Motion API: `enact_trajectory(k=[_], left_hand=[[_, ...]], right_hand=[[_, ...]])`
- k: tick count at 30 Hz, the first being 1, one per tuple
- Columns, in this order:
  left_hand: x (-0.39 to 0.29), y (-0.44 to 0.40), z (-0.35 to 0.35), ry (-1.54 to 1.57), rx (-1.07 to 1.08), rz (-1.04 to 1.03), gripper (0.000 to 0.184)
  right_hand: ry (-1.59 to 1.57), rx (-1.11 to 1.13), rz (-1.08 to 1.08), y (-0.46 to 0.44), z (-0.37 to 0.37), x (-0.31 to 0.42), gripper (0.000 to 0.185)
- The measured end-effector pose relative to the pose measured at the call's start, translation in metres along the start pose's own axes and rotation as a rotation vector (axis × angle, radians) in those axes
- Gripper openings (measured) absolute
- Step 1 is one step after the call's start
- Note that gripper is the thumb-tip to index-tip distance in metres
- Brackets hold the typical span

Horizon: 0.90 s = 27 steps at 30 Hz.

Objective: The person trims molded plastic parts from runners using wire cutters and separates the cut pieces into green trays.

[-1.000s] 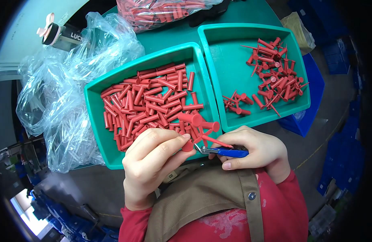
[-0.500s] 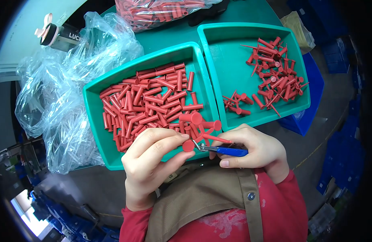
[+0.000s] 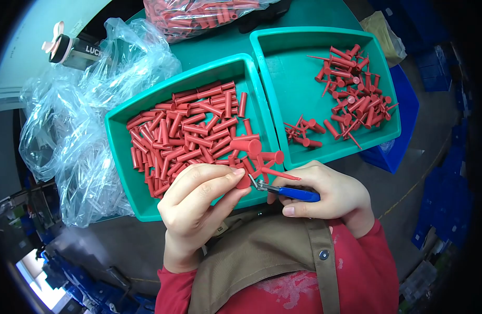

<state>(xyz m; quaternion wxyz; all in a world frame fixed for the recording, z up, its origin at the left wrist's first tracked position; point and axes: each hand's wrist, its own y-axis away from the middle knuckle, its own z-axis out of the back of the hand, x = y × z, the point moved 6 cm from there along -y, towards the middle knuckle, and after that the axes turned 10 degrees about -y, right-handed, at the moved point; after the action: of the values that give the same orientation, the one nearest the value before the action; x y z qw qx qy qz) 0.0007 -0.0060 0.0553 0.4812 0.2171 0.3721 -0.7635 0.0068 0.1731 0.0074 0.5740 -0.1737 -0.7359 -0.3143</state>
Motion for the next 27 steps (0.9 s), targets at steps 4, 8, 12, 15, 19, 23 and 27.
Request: enact_trajectory(k=[4, 8, 12, 15, 19, 23, 27], left_hand=[[-0.001, -0.002, -0.003, -0.025, 0.008, -0.008, 0.03], [0.001, -0.007, -0.008, -0.035, 0.02, -0.03, 0.029], [0.005, -0.009, -0.011, -0.018, 0.035, -0.035, 0.031], [0.009, -0.01, -0.013, -0.001, 0.042, -0.028, 0.03], [0.02, -0.005, -0.013, 0.036, 0.038, 0.037, 0.031], [0.024, -0.005, -0.01, 0.002, 0.043, 0.016, 0.03], [0.043, -0.003, 0.001, -0.298, 0.11, 0.137, 0.025]], right_hand=[[0.021, -0.049, 0.028, 0.002, 0.002, -0.002, 0.03], [0.044, -0.14, 0.014, 0.003, 0.006, -0.002, 0.024], [0.097, -0.215, 0.007, 0.005, 0.009, -0.008, 0.017], [0.039, -0.229, -0.027, 0.007, 0.015, -0.007, 0.015], [-0.155, -0.294, -0.058, 0.015, 0.029, 0.004, 0.017], [-0.182, -0.476, 0.087, 0.014, 0.033, 0.003, 0.022], [-0.108, -0.563, 0.117, 0.01, 0.035, 0.002, 0.026]])
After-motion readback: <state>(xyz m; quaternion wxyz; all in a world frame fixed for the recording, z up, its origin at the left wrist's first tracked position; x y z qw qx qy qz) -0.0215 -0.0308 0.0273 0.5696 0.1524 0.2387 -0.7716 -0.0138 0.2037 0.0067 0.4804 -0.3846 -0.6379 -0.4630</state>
